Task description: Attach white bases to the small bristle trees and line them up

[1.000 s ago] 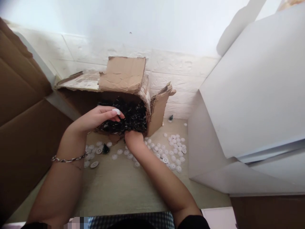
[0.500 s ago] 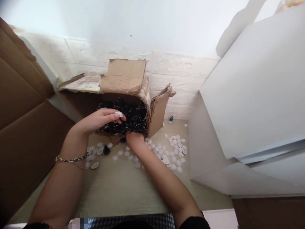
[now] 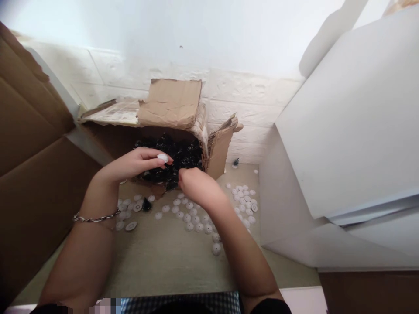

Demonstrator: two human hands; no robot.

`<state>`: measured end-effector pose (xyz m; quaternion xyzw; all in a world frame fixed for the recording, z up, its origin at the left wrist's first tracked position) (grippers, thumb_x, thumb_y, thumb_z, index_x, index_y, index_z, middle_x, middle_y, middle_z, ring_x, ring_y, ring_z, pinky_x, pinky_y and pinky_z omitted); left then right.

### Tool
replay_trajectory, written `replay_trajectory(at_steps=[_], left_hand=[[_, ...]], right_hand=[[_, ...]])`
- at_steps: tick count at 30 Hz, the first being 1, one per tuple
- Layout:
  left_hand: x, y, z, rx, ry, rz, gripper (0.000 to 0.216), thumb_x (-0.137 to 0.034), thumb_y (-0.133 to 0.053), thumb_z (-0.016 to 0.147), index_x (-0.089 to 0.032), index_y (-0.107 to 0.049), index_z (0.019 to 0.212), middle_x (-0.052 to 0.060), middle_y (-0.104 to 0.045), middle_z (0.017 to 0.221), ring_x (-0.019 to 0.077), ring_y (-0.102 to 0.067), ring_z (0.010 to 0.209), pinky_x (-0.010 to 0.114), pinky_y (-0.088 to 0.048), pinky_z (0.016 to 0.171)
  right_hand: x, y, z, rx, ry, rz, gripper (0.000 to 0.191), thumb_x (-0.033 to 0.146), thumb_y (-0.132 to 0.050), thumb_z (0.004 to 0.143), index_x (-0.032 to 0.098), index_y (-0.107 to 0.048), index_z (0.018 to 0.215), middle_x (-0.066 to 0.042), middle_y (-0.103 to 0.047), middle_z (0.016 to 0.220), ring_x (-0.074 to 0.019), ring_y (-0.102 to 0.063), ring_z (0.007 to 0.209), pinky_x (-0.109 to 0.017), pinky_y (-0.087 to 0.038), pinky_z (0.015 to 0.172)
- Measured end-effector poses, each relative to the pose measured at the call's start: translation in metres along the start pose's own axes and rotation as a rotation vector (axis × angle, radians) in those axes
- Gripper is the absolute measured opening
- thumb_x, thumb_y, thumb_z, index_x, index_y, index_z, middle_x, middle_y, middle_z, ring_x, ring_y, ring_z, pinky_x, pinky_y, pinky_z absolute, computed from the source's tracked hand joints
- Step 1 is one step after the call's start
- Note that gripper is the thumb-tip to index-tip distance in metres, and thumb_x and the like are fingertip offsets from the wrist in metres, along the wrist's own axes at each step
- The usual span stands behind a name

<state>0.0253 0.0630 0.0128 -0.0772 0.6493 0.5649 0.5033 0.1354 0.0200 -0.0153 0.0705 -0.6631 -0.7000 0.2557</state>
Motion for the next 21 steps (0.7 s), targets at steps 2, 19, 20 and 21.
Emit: replay_trajectory(at_steps=[2,19,20,21], left_hand=[[-0.002,0.000,0.000,-0.009,-0.006,0.066,0.037,-0.047,-0.046,0.068,-0.017,-0.061,0.086,0.000,-0.061,0.082,0.0144,-0.052,0.077,0.024,-0.040,0.068],[-0.022,0.013,-0.005,-0.344,-0.050,0.262,0.040,-0.046,-0.047,0.065,-0.016,-0.061,0.087,0.001,-0.061,0.077,0.0111,-0.051,0.067,0.020,-0.038,0.061],[-0.023,0.012,-0.005,-0.344,-0.056,0.268,0.040,-0.046,-0.047,0.066,-0.015,-0.061,0.087,0.001,-0.062,0.077,0.0109,-0.051,0.067,0.020,-0.038,0.061],[-0.024,0.011,-0.005,-0.339,-0.061,0.272,0.039,-0.045,-0.047,0.066,-0.015,-0.061,0.087,0.001,-0.062,0.077,0.0107,-0.051,0.066,0.019,-0.038,0.060]], right_hand=[[-0.002,0.026,-0.014,-0.081,0.010,0.059,0.015,0.022,-0.038,0.077,0.018,-0.053,0.076,-0.001,-0.058,0.072,-0.0089,-0.049,0.063,-0.019,-0.032,0.056],[-0.010,0.086,-0.035,-0.681,0.015,0.058,0.016,0.025,-0.038,0.078,0.018,-0.052,0.082,0.002,-0.053,0.064,-0.0088,-0.047,0.058,-0.021,-0.033,0.055],[-0.011,0.086,-0.035,-0.678,0.016,0.058,0.016,0.024,-0.038,0.078,0.018,-0.052,0.082,0.001,-0.053,0.064,-0.0089,-0.047,0.058,-0.021,-0.033,0.055],[-0.011,0.086,-0.035,-0.676,0.018,0.057,0.016,0.024,-0.038,0.079,0.018,-0.052,0.082,0.001,-0.054,0.065,-0.0089,-0.047,0.058,-0.021,-0.033,0.056]])
Point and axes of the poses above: each hand's wrist, its own z-axis towards the middle knuckle, its own y-axis out of the back of the hand, x = y × z, the point moved 7 cm from there along z, towards the middle knuckle
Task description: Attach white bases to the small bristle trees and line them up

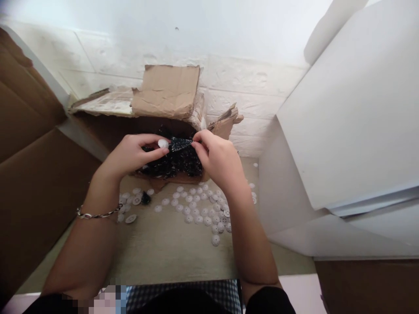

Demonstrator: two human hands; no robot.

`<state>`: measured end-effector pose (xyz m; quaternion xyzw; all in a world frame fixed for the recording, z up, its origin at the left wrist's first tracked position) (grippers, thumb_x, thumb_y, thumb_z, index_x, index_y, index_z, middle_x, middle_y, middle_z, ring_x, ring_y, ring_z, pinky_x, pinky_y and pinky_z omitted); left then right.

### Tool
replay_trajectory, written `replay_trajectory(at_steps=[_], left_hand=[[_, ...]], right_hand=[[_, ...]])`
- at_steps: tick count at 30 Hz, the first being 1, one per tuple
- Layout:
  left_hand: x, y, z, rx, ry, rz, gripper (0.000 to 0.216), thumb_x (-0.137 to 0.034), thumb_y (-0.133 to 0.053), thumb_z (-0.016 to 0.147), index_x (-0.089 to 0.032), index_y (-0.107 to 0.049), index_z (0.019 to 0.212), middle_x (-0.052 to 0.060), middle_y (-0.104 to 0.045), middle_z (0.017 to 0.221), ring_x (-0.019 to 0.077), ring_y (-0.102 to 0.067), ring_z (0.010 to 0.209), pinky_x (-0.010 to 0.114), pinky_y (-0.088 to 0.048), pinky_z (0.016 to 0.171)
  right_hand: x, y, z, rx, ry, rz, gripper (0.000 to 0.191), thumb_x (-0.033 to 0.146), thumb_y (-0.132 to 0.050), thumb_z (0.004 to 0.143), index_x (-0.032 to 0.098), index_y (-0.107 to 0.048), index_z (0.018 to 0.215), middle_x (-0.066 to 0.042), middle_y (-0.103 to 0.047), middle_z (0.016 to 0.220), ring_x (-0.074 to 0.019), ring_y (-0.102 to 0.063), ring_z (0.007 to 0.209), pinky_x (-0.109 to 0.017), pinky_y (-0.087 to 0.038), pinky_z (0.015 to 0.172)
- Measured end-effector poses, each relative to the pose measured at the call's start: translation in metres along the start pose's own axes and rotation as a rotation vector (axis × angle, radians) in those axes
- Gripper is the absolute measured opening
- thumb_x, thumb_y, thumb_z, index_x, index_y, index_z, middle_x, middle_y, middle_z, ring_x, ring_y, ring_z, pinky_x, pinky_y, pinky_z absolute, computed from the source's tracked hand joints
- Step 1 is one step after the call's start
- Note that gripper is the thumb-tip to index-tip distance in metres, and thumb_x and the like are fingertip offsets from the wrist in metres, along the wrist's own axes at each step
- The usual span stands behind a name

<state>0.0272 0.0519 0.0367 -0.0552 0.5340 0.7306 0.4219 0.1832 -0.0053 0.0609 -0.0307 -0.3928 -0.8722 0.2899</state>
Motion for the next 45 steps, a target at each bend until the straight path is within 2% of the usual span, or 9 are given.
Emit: replay_trajectory(at_steps=[13,25,45], left_hand=[[-0.003,-0.009,0.001,0.045,-0.057,0.025,0.037,-0.046,-0.047,0.066,-0.017,-0.062,0.084,0.000,-0.062,0.076,0.0106,-0.052,0.065,0.020,-0.038,0.060],[-0.004,-0.010,0.001,0.054,-0.050,0.049,0.038,-0.047,-0.046,0.066,-0.018,-0.061,0.086,0.000,-0.062,0.076,0.0108,-0.052,0.065,0.020,-0.038,0.061],[-0.007,-0.015,0.001,0.084,-0.053,0.012,0.036,-0.045,-0.046,0.068,-0.018,-0.062,0.085,0.000,-0.062,0.076,0.0112,-0.052,0.065,0.020,-0.036,0.061]], right_hand=[[-0.002,-0.003,0.000,-0.006,-0.009,-0.001,0.014,0.024,-0.039,0.078,0.018,-0.052,0.081,0.001,-0.055,0.067,-0.0089,-0.048,0.060,-0.021,-0.032,0.056],[-0.007,0.000,0.001,-0.037,-0.014,-0.032,0.016,0.026,-0.040,0.078,0.018,-0.053,0.081,0.001,-0.054,0.063,-0.0095,-0.048,0.057,-0.021,-0.032,0.055],[-0.007,-0.002,0.001,0.002,0.000,-0.017,0.018,0.026,-0.039,0.078,0.018,-0.054,0.084,0.000,-0.056,0.068,-0.0102,-0.049,0.061,-0.022,-0.034,0.057]])
Point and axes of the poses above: each hand's wrist, its own z-axis towards the middle knuckle, its own y-axis out of the back of the hand, x = y × z, the point moved 7 cm from there along z, towards the middle knuckle
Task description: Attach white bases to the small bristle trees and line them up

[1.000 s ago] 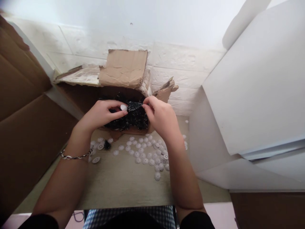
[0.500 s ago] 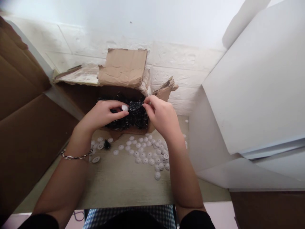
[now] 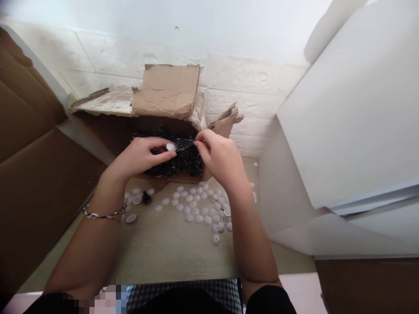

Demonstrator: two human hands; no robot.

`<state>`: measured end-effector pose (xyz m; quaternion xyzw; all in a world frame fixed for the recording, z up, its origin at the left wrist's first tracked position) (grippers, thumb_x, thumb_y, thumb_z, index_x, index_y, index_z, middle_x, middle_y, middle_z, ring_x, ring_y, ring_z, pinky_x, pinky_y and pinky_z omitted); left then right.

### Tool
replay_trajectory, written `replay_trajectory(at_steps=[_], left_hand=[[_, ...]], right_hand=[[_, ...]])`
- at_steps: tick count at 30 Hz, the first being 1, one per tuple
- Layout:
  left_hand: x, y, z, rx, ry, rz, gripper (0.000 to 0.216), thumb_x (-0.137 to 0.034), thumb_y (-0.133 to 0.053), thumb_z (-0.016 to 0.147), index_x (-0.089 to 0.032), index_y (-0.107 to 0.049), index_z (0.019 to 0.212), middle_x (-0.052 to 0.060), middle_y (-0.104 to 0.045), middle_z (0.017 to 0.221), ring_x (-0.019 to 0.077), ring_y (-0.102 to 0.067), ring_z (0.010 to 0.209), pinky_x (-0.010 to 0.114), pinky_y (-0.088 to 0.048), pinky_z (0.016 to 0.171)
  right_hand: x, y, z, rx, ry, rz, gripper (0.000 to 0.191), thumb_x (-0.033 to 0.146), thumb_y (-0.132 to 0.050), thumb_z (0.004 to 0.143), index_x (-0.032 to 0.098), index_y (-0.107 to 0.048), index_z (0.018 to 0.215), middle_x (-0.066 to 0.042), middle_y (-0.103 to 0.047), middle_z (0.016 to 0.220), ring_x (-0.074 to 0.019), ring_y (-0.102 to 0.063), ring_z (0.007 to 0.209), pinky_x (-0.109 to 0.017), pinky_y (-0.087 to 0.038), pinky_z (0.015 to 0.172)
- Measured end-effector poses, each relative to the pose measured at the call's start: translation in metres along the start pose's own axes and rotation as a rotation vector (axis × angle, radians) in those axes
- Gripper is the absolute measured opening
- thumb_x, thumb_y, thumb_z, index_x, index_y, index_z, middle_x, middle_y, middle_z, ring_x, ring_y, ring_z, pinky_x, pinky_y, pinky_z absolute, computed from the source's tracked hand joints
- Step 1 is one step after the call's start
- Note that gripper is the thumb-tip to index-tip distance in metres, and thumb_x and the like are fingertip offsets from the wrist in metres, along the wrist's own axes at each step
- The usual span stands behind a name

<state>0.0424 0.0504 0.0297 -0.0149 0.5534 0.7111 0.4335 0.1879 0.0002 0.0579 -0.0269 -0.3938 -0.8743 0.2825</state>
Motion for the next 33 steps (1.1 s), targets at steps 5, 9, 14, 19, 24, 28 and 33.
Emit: replay_trajectory(at_steps=[5,9,14,19,24,28,33], left_hand=[[-0.002,0.001,0.000,-0.016,-0.018,0.014,0.037,-0.046,-0.046,0.068,-0.018,-0.062,0.084,-0.001,-0.062,0.075,0.0104,-0.052,0.064,0.020,-0.036,0.059],[-0.005,0.001,-0.001,-0.016,-0.030,0.042,0.036,-0.046,-0.046,0.068,-0.018,-0.062,0.084,-0.001,-0.062,0.075,0.0108,-0.052,0.065,0.020,-0.036,0.060],[-0.011,0.004,-0.002,-0.028,-0.055,0.083,0.036,-0.046,-0.045,0.069,-0.017,-0.062,0.082,0.000,-0.061,0.075,0.0111,-0.052,0.066,0.020,-0.036,0.062],[-0.013,0.006,-0.003,-0.054,-0.076,0.111,0.036,-0.045,-0.045,0.069,-0.016,-0.061,0.083,0.001,-0.061,0.074,0.0109,-0.051,0.065,0.020,-0.036,0.061],[-0.017,0.005,-0.004,-0.034,-0.108,0.114,0.034,-0.043,-0.044,0.071,-0.018,-0.060,0.089,0.000,-0.061,0.078,0.0101,-0.051,0.065,0.020,-0.036,0.061],[-0.027,0.005,-0.007,-0.043,-0.166,0.158,0.033,-0.042,-0.045,0.071,-0.019,-0.060,0.088,0.000,-0.061,0.078,0.0105,-0.051,0.067,0.021,-0.035,0.062],[-0.039,0.007,-0.011,-0.060,-0.215,0.186,0.031,-0.041,-0.045,0.071,-0.018,-0.060,0.085,0.001,-0.060,0.080,0.0115,-0.051,0.071,0.022,-0.035,0.065]], right_hand=[[0.001,0.000,0.000,-0.005,0.004,-0.006,0.018,0.025,-0.039,0.078,0.018,-0.054,0.084,0.000,-0.056,0.067,-0.0100,-0.049,0.061,-0.022,-0.034,0.058],[0.002,0.001,0.000,-0.032,0.001,-0.003,0.018,0.024,-0.039,0.078,0.018,-0.055,0.084,0.000,-0.057,0.068,-0.0100,-0.050,0.061,-0.022,-0.035,0.058],[0.002,0.003,0.001,-0.084,-0.012,0.055,0.022,0.024,-0.037,0.079,0.018,-0.056,0.088,-0.001,-0.059,0.074,-0.0107,-0.053,0.068,-0.023,-0.037,0.064],[-0.001,-0.001,-0.001,-0.105,-0.069,0.339,0.026,0.030,-0.039,0.079,0.018,-0.057,0.092,-0.001,-0.059,0.075,-0.0107,-0.053,0.067,-0.024,-0.041,0.063],[-0.004,-0.010,0.000,-0.033,-0.149,0.722,0.020,0.036,-0.049,0.073,0.020,-0.057,0.079,0.002,-0.055,0.066,-0.0072,-0.050,0.056,-0.021,-0.042,0.055],[-0.008,-0.019,0.001,0.064,-0.243,0.952,0.021,0.039,-0.053,0.069,0.020,-0.053,0.075,0.004,-0.051,0.061,-0.0049,-0.047,0.051,-0.018,-0.042,0.052],[-0.013,-0.031,-0.004,0.268,-0.366,1.140,0.026,0.044,-0.049,0.070,0.019,-0.048,0.077,0.004,-0.052,0.069,-0.0039,-0.050,0.053,-0.017,-0.043,0.051]])
Point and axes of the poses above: each hand's wrist, its own z-axis towards the middle knuckle, its own y-axis out of the back of the hand, x = y × z, the point moved 7 cm from there along z, towards the middle knuckle
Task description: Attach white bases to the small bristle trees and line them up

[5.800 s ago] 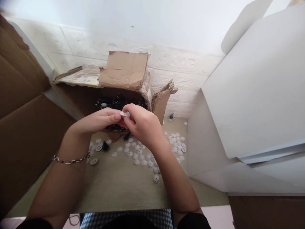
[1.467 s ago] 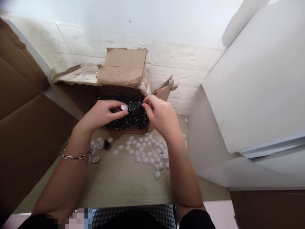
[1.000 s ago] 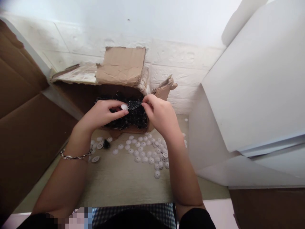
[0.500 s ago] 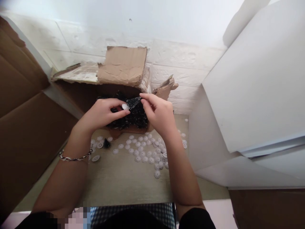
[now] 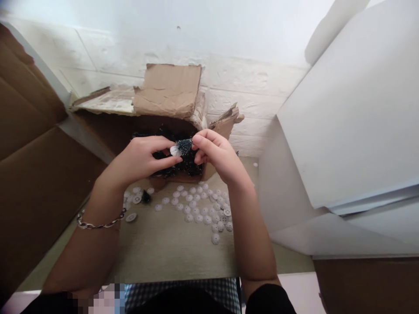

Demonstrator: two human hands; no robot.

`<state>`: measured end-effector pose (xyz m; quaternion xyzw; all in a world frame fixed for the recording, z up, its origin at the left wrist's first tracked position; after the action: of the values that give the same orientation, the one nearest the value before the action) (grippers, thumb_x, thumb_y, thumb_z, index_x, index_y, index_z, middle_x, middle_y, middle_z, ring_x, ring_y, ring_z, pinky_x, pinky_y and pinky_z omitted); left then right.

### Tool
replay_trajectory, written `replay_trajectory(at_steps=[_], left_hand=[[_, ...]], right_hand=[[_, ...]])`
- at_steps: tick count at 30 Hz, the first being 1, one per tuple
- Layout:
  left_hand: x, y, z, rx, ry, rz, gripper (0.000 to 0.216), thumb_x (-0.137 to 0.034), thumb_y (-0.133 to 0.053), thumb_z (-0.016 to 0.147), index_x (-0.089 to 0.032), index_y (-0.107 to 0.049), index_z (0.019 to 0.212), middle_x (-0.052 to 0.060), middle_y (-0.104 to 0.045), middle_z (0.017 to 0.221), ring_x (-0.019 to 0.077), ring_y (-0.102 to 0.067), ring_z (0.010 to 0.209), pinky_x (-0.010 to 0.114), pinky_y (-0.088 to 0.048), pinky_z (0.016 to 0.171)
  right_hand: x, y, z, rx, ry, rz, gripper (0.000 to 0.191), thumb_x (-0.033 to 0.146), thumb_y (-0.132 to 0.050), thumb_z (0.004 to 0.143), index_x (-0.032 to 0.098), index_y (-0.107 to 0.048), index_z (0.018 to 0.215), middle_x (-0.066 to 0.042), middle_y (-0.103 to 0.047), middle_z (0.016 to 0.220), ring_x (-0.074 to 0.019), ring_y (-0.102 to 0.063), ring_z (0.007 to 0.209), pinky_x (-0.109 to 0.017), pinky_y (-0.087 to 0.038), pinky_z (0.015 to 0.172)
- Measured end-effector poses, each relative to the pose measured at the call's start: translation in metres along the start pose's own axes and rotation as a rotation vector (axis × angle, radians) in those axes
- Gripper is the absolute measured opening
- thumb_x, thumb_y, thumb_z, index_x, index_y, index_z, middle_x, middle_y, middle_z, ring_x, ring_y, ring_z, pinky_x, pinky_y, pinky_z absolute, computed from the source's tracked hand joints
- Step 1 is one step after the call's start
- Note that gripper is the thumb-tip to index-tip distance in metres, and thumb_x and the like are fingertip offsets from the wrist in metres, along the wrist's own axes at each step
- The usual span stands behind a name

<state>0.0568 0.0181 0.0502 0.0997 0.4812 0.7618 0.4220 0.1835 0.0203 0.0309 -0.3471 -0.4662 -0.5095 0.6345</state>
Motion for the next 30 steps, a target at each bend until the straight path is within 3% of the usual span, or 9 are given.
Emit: replay_trajectory(at_steps=[5,10,13,15,18,22,26,30], left_hand=[[-0.008,0.001,-0.001,0.006,-0.030,-0.014,0.028,-0.037,-0.044,0.073,-0.019,-0.058,0.090,0.000,-0.059,0.082,0.0115,-0.051,0.074,0.022,-0.036,0.068],[-0.009,-0.002,-0.001,0.018,-0.027,-0.048,0.032,-0.038,-0.044,0.073,-0.021,-0.055,0.098,0.000,-0.058,0.087,0.0124,-0.051,0.075,0.024,-0.037,0.070],[-0.008,-0.002,-0.001,0.025,0.013,-0.127,0.053,-0.044,-0.047,0.069,-0.024,-0.039,0.118,0.002,-0.053,0.103,0.0124,-0.051,0.076,0.025,-0.039,0.071],[-0.004,-0.001,-0.001,0.023,0.057,-0.156,0.061,-0.046,-0.046,0.069,-0.025,-0.029,0.124,0.003,-0.048,0.111,0.0123,-0.051,0.077,0.025,-0.040,0.071],[0.002,-0.001,-0.001,0.027,0.109,-0.121,0.051,-0.046,-0.039,0.073,-0.023,-0.038,0.119,0.003,-0.051,0.108,0.0126,-0.052,0.078,0.026,-0.040,0.073],[0.012,-0.007,0.000,0.070,0.138,-0.060,0.042,-0.045,-0.036,0.075,-0.021,-0.052,0.106,0.001,-0.058,0.095,0.0121,-0.053,0.077,0.025,-0.040,0.073],[0.018,-0.013,0.001,0.121,0.162,-0.055,0.041,-0.045,-0.036,0.075,-0.022,-0.053,0.104,0.000,-0.061,0.090,0.0119,-0.054,0.076,0.023,-0.040,0.070],[0.023,-0.016,0.001,0.147,0.191,-0.060,0.042,-0.046,-0.036,0.075,-0.022,-0.054,0.104,0.000,-0.061,0.090,0.0121,-0.054,0.076,0.023,-0.040,0.069]], right_hand=[[-0.009,-0.015,-0.009,0.270,-0.198,0.007,0.039,0.049,-0.044,0.071,0.023,-0.043,0.100,0.000,-0.055,0.084,-0.0099,-0.056,0.069,-0.022,-0.046,0.058],[-0.001,-0.019,-0.012,0.298,-0.123,-0.002,0.045,0.047,-0.045,0.071,0.024,-0.037,0.110,0.000,-0.055,0.084,-0.0109,-0.056,0.073,-0.025,-0.046,0.065],[0.010,-0.010,-0.015,0.267,-0.058,-0.029,0.044,0.043,-0.046,0.071,0.023,-0.037,0.109,-0.001,-0.055,0.088,-0.0110,-0.056,0.071,-0.026,-0.046,0.066],[0.021,0.007,-0.016,0.165,0.019,-0.023,0.042,0.041,-0.045,0.071,0.024,-0.037,0.108,-0.002,-0.054,0.092,-0.0112,-0.057,0.069,-0.027,-0.046,0.065],[0.031,0.051,-0.015,-0.161,0.160,-0.030,0.038,0.043,-0.035,0.074,0.026,-0.035,0.108,-0.002,-0.053,0.097,-0.0101,-0.056,0.068,-0.026,-0.046,0.063],[0.003,0.118,-0.007,-0.658,0.192,-0.128,0.037,0.046,-0.025,0.077,0.027,-0.034,0.108,-0.001,-0.051,0.099,-0.0076,-0.055,0.067,-0.021,-0.044,0.055],[-0.073,0.171,0.003,-0.903,-0.120,-0.196,0.041,0.048,-0.034,0.071,0.024,-0.034,0.104,-0.001,-0.053,0.089,-0.0079,-0.052,0.056,-0.020,-0.040,0.045],[-0.141,0.196,-0.003,-0.962,-0.416,-0.121,0.037,0.048,-0.035,0.070,0.020,-0.042,0.093,-0.002,-0.051,0.087,-0.0084,-0.052,0.060,-0.020,-0.041,0.047]])
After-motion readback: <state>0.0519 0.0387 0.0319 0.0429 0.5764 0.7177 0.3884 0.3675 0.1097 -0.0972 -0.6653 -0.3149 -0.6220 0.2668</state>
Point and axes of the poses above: each hand's wrist, its own z-axis towards the middle knuckle, its own y-axis out of the back of the hand, x = y × z, the point moved 7 cm from there along z, towards the middle knuckle
